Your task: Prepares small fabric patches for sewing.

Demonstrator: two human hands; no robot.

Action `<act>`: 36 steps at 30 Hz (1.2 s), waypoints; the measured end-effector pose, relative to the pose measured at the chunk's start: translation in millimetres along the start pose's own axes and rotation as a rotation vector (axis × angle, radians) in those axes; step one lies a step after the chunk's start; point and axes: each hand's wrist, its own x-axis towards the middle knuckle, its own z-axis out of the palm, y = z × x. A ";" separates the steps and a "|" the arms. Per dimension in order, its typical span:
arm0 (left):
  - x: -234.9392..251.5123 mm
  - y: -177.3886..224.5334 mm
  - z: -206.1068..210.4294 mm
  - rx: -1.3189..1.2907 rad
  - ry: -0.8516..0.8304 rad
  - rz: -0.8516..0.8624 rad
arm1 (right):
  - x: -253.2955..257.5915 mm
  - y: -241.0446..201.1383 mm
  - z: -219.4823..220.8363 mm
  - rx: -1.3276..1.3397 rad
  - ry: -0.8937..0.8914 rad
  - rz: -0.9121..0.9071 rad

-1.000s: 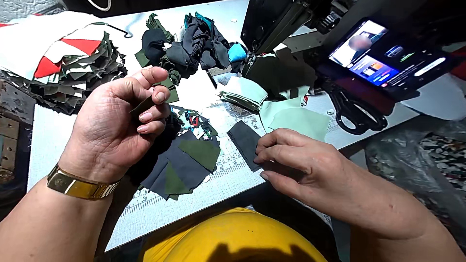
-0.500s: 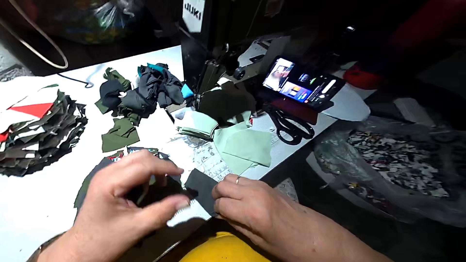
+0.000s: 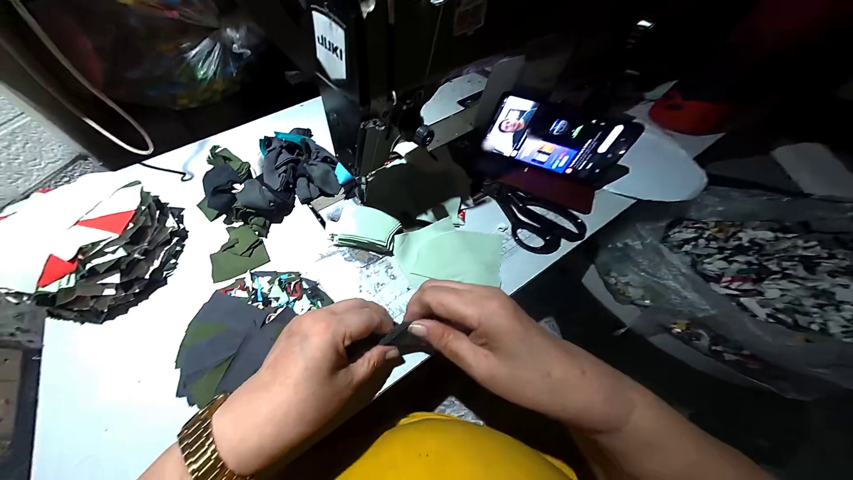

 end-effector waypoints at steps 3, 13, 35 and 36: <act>4.0 4.0 -3.8 -0.186 0.020 -0.071 | 1.0 1.4 -10.3 0.001 0.084 0.021; 15.5 23.4 -39.6 -1.133 0.034 -0.377 | -22.8 84.2 -110.0 -0.739 0.368 0.318; 27.9 17.9 -36.3 -1.790 -0.041 -0.318 | -36.8 76.6 -135.7 -0.785 -0.046 0.526; 27.4 17.8 -36.4 -1.754 -0.028 -0.322 | -34.9 70.4 -135.9 -0.784 -0.090 0.592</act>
